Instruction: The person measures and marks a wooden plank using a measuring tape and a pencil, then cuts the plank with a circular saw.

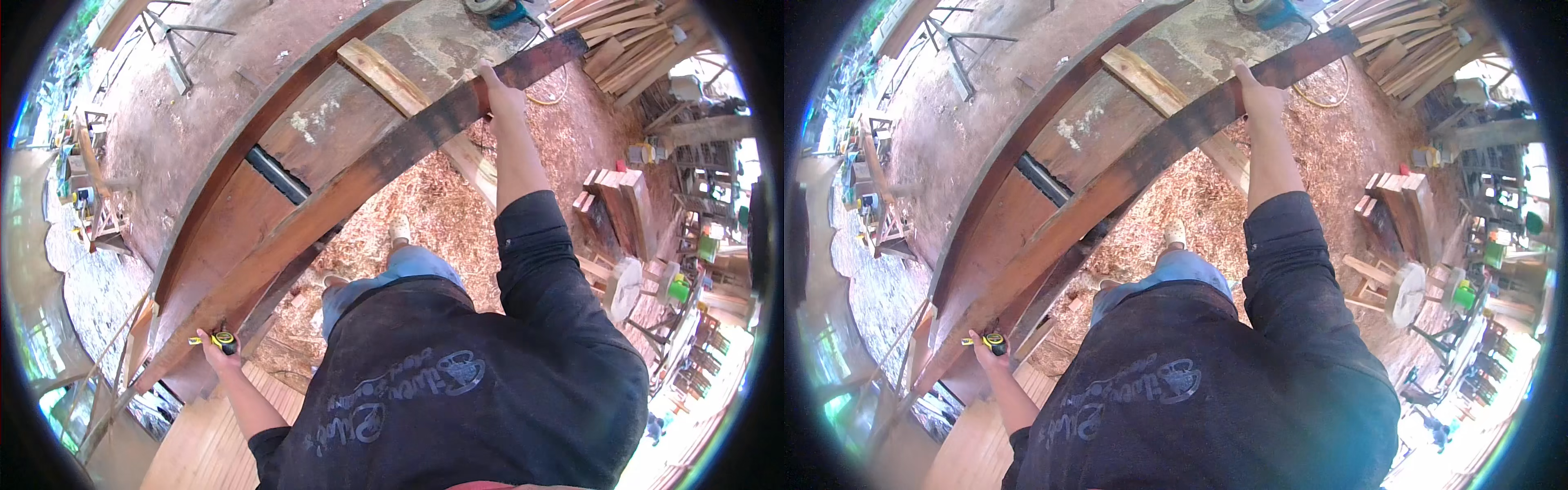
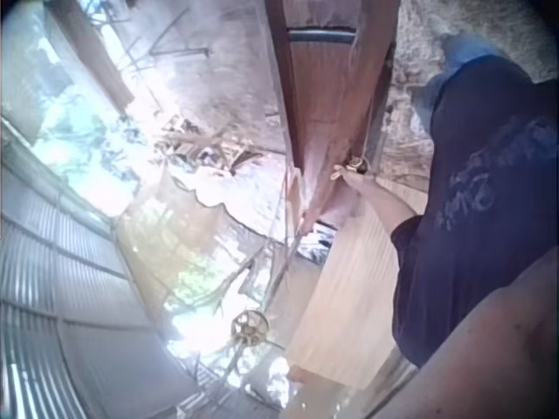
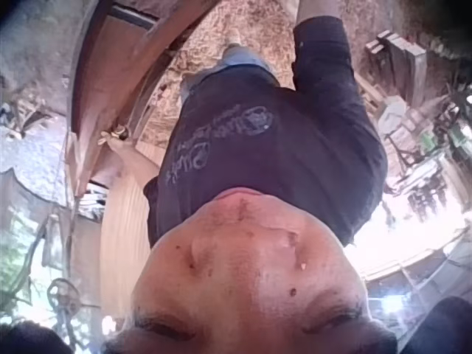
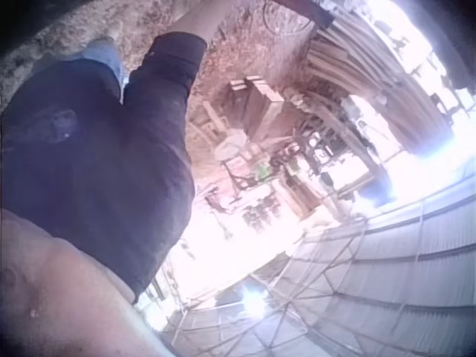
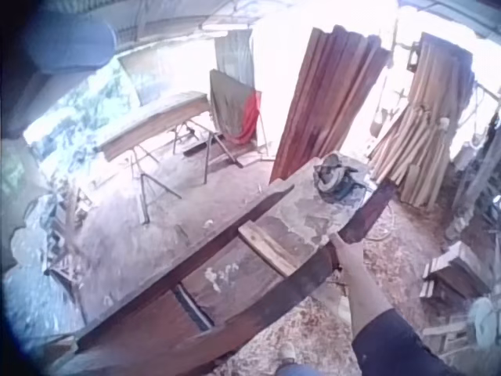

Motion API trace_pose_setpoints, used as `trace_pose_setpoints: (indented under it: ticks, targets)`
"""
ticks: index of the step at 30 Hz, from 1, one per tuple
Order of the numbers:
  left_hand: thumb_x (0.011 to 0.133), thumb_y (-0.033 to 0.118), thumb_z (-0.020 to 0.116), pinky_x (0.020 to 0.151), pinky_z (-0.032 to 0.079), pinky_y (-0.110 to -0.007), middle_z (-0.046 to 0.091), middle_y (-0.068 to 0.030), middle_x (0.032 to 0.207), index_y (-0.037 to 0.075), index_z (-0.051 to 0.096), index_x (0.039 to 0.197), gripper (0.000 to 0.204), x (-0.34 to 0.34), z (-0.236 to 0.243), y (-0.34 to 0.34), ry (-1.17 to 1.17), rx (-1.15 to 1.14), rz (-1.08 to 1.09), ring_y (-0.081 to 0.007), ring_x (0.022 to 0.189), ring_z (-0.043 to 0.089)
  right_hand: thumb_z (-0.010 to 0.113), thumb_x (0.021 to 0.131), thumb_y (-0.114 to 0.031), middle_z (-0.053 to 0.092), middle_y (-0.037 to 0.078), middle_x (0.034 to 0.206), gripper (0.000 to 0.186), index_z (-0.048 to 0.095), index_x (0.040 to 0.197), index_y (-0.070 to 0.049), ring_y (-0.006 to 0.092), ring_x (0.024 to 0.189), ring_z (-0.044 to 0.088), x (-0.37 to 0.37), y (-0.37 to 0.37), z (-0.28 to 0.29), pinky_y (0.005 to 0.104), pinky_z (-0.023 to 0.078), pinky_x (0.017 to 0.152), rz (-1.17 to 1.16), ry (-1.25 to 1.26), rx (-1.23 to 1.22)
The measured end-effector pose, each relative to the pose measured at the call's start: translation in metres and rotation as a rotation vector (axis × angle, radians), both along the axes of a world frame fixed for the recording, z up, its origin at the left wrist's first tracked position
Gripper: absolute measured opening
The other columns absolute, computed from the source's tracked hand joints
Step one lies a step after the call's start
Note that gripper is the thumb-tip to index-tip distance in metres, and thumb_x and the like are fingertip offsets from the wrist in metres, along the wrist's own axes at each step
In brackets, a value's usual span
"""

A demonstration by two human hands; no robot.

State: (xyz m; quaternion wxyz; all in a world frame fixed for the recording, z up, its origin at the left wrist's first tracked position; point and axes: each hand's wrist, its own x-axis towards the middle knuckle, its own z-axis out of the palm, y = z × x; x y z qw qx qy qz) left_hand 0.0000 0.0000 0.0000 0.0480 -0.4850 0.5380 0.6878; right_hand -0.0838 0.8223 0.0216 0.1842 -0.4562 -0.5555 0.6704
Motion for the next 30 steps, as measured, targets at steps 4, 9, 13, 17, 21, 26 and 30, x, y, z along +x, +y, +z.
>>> trace_pose_setpoints:
  ticks: [4,9,13,17,21,26,30]
  targets:
    - [0.095,0.064,0.068,0.074,0.054,-0.044,0.066,-0.0039,0.106,0.020,0.060,0.123,0.054,0.023,-0.026,0.050,-0.100,-0.055,0.089,-0.0230,0.094,0.063,0.094,0.074,-0.043,0.058,0.027,0.135,0.111,0.034,0.141,0.022,0.0327,0.121,0.063,-0.016,0.069,-0.030,0.0414,0.050,0.103,-0.194,-0.233,0.409]
    - [0.091,0.070,0.069,0.075,0.055,-0.043,0.062,-0.0060,0.117,0.020,0.058,0.126,0.062,0.020,-0.011,0.021,-0.163,-0.123,0.163,-0.0218,0.097,0.061,0.096,0.069,-0.043,0.062,0.028,0.134,0.111,0.040,0.139,0.023,0.0348,0.120,0.065,-0.045,0.007,0.024,0.0397,0.051,0.102,-0.198,-0.583,0.410]
    - [0.088,0.067,0.074,0.076,0.056,-0.042,0.062,-0.0058,0.118,0.019,0.057,0.126,0.063,0.012,-0.008,0.066,-0.045,0.023,0.200,-0.0208,0.099,0.060,0.094,0.068,-0.044,0.068,0.031,0.129,0.092,0.062,0.122,0.024,0.0352,0.120,0.067,-0.030,0.051,-0.021,0.0378,0.049,0.104,-0.213,-0.681,0.574]
    - [0.089,0.057,0.079,0.077,0.058,-0.039,0.065,-0.0022,0.113,0.017,0.059,0.125,0.057,0.038,-0.021,0.065,0.136,0.176,0.223,-0.0212,0.095,0.063,0.090,0.073,-0.011,0.073,0.016,0.105,0.052,0.068,0.113,0.014,0.0265,0.088,0.073,-0.010,0.038,-0.018,0.0402,0.059,0.077,-0.263,-0.328,0.402]
    - [0.094,0.049,0.077,0.073,0.060,-0.038,0.072,-0.0019,0.105,0.016,0.065,0.117,0.042,0.055,-0.025,0.071,0.268,0.198,0.287,-0.0218,0.087,0.068,0.083,0.077,0.002,0.073,0.012,0.103,0.038,0.068,0.111,0.007,0.0262,0.086,0.073,0.015,0.007,0.003,0.0402,0.061,0.078,-0.326,0.035,0.110]
    - [0.095,0.054,0.072,0.081,0.060,-0.043,0.071,-0.0010,0.112,0.019,0.064,0.124,0.046,0.083,-0.046,0.030,0.304,0.237,0.316,-0.0249,0.096,0.068,0.080,0.076,0.005,0.073,0.012,0.105,0.041,0.066,0.114,0.006,0.0268,0.088,0.073,0.015,-0.025,-0.015,0.0400,0.061,0.080,-0.296,0.211,0.105]
    - [0.099,0.061,0.063,0.079,0.061,-0.044,0.071,-0.0016,0.115,0.024,0.064,0.126,0.046,0.073,-0.042,0.018,-0.015,0.170,0.409,-0.0264,0.098,0.068,0.076,0.078,0.005,0.071,0.011,0.107,0.042,0.063,0.118,0.006,0.0256,0.091,0.071,0.009,-0.071,-0.009,0.0379,0.058,0.085,-0.277,0.316,-0.022]
